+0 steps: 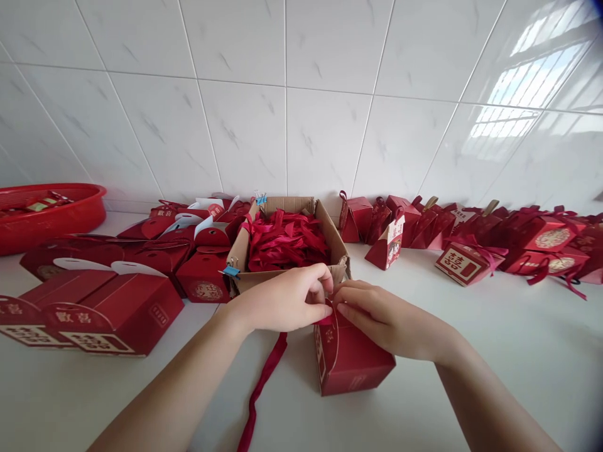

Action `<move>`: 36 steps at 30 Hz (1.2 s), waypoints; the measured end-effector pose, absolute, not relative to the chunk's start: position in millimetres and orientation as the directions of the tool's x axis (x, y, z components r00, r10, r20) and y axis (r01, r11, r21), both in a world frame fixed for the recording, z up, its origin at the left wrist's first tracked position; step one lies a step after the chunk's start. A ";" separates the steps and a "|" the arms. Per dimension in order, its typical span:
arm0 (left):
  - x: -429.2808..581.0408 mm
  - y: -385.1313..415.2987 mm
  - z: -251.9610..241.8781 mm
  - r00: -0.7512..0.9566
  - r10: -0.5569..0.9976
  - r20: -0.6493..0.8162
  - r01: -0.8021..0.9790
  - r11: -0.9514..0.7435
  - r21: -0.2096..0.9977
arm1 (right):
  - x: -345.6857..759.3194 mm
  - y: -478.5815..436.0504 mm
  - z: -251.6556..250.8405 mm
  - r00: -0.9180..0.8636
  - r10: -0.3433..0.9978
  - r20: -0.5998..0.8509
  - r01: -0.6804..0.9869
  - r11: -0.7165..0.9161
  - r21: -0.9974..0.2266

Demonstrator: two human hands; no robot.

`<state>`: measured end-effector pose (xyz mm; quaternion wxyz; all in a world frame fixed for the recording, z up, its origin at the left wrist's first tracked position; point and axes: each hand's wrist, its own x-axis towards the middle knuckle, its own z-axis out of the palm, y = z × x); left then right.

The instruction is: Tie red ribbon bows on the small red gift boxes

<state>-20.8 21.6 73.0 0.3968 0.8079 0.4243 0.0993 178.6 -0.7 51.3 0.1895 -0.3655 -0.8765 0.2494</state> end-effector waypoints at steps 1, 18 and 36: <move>-20.6 21.5 71.9 0.622 0.766 -0.161 0.598 -0.332 0.729 | 178.1 -0.3 50.7 -0.651 0.741 0.164 0.546 0.608 -0.577; 3.4 -2.4 81.2 0.615 0.775 0.144 0.031 -0.206 0.978 | 184.7 -30.8 80.7 -0.291 0.750 0.594 0.340 0.662 -0.668; 9.0 -10.7 55.1 0.482 0.873 0.073 0.830 -0.482 0.282 | 212.4 -1.7 64.1 -0.549 0.835 0.020 0.701 0.474 -0.534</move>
